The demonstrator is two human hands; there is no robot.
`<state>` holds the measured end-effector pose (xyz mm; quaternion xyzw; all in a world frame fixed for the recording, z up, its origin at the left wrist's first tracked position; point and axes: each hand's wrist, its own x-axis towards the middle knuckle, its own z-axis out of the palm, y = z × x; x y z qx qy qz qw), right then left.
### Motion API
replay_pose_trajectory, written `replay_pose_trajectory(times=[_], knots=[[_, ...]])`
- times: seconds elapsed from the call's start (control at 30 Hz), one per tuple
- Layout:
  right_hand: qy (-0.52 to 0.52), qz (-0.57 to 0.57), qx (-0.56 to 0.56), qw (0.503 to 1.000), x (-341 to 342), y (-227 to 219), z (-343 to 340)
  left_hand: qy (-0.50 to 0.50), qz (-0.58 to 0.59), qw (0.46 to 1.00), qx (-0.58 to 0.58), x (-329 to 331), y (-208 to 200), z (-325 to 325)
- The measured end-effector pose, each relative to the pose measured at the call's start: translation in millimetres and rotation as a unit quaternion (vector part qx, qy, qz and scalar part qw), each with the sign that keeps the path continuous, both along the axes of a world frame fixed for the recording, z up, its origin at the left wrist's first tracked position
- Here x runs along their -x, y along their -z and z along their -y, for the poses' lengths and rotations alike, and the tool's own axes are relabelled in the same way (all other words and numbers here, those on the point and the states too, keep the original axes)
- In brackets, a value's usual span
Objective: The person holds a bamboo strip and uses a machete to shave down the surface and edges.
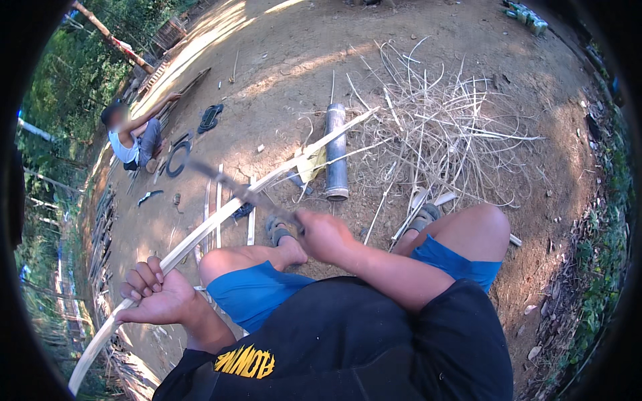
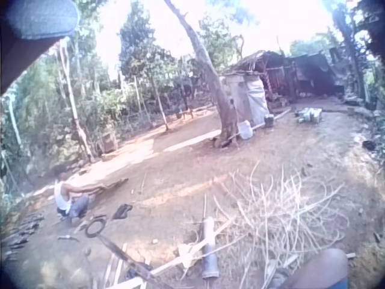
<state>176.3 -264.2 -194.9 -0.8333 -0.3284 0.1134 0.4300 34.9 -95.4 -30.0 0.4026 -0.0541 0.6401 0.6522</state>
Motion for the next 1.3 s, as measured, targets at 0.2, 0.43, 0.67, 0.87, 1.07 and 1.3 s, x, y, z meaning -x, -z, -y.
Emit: replay_pose_trajectory(times=[0.2, 0.43, 0.67, 0.87, 1.07, 1.3], knots=[[-0.018, -0.009, -0.048, 0.999, 0.3, 28.9, -13.3, -0.087, -0.01, 0.994, 0.067, -11.3, -7.3, 16.1], [0.01, -0.026, -0.003, 1.0, -2.6, 25.1, -9.1, -0.068, -0.015, 0.997, 0.045, -3.8, 1.8, 9.3], [0.085, -0.041, -0.002, 0.996, -26.8, 50.9, -11.0, -0.046, -0.015, 0.998, 0.048, -9.1, -1.5, 11.4], [-0.073, 0.013, -0.089, 0.993, 18.3, 1.1, -21.1, -0.013, 0.042, 0.999, -0.019, -12.8, 6.6, 16.2], [0.077, -0.029, 0.007, 0.997, -30.9, 59.1, -7.6, 0.055, 0.046, 0.995, -0.076, -4.2, 16.9, 8.8], [-0.011, 0.006, 0.006, 1.0, -11.8, 24.9, -3.4, 0.029, 0.039, 0.998, -0.046, -0.8, 15.7, 11.2]])
